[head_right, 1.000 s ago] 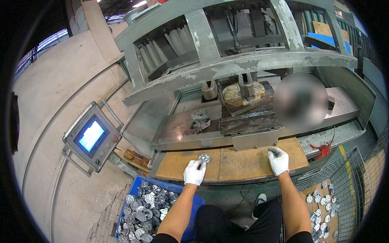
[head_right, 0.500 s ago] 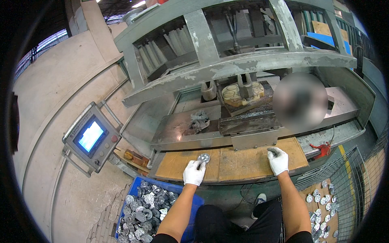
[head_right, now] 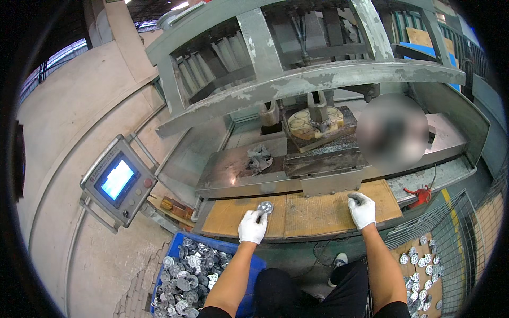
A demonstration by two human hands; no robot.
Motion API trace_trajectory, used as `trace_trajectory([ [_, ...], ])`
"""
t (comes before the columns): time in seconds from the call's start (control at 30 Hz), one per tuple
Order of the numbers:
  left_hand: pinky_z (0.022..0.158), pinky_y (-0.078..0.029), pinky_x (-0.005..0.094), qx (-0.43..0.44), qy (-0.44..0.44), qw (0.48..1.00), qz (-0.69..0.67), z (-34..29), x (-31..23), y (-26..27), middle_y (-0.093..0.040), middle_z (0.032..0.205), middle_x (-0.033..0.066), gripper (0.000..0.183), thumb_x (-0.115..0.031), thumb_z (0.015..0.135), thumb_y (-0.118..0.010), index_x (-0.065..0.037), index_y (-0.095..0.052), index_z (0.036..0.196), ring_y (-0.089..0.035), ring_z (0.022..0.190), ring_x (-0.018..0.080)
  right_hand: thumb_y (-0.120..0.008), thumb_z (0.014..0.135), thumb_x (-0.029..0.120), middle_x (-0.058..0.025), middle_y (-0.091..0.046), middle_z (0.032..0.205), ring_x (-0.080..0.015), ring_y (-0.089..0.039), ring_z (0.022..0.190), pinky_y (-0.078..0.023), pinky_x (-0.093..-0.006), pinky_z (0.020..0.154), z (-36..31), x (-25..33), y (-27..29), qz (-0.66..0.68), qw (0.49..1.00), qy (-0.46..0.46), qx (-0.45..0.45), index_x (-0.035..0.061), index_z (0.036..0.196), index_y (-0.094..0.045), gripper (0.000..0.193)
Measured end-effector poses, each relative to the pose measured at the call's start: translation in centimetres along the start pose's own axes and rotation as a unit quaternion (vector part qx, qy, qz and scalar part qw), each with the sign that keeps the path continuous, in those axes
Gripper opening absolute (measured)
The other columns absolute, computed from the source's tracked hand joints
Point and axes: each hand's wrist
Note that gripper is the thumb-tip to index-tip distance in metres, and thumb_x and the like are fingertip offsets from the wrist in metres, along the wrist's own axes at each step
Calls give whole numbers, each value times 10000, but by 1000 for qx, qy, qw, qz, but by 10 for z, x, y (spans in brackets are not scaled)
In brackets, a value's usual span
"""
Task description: The person operates an industrial press by placing metal parts onto the machine fixture by hand, running the machine, and removing and sorting the processed pieces into storage containers.
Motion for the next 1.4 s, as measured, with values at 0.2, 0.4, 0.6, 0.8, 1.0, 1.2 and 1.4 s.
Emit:
trace_trajectory([
  [0.2,781,-529,450,6,4,1000,17,-1,-1,1,-653,966,123,223,-324,885,-617,-124,-707,925,-655,884,344,-637,845,53,-95,-729,874,-117,-668,790,-525,-251,745,1,-3,-3,14,1000,13,12,-42,980,-716,183],
  [0.4,777,-529,456,14,4,1000,19,-1,-1,1,-653,961,127,230,-330,886,-609,-121,-700,912,-656,878,344,-648,843,44,-105,-725,816,-120,-671,728,-525,-251,690,-4,11,-3,-30,998,45,-8,-30,948,-720,147],
  [0.6,779,-530,458,14,7,1000,10,0,0,1,-653,948,135,231,-330,884,-607,-118,-697,900,-657,872,346,-682,819,61,-173,-715,871,-269,-710,768,-555,-326,702,-15,54,-10,-138,974,178,31,12,948,-724,145],
  [0.8,776,-526,466,18,11,1000,1,1,2,1,-651,930,147,235,-326,886,-601,-111,-694,888,-656,864,350,-709,815,78,-175,-705,879,-304,-702,795,-554,-347,718,-2,123,-30,-152,947,276,58,33,950,-719,142],
  [1.0,785,-535,436,16,12,1000,14,2,6,0,-662,939,112,200,-314,875,-628,-139,-716,912,-659,872,324,-695,849,145,-185,-697,936,-344,-686,845,-544,-369,757,65,173,-78,-112,940,322,14,33,981,-707,174],
  [1.2,760,-538,434,14,4,1000,11,2,5,1,-654,913,111,193,-306,868,-638,-129,-713,890,-658,840,319,-668,874,269,-218,-683,910,-388,-654,880,-527,-426,779,113,197,-118,-214,932,291,-24,50,1010,-708,261],
  [1.4,757,-536,437,9,9,1000,11,2,4,1,-649,888,113,191,-301,863,-639,-127,-714,887,-657,832,324,-621,889,348,-233,-681,849,-405,-660,828,-522,-485,778,129,197,-131,-336,911,237,-25,53,905,-723,312],
])
Point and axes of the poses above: each hand's wrist, its own z-axis towards the middle knuckle, its own y-axis out of the back of the hand, x = y × z
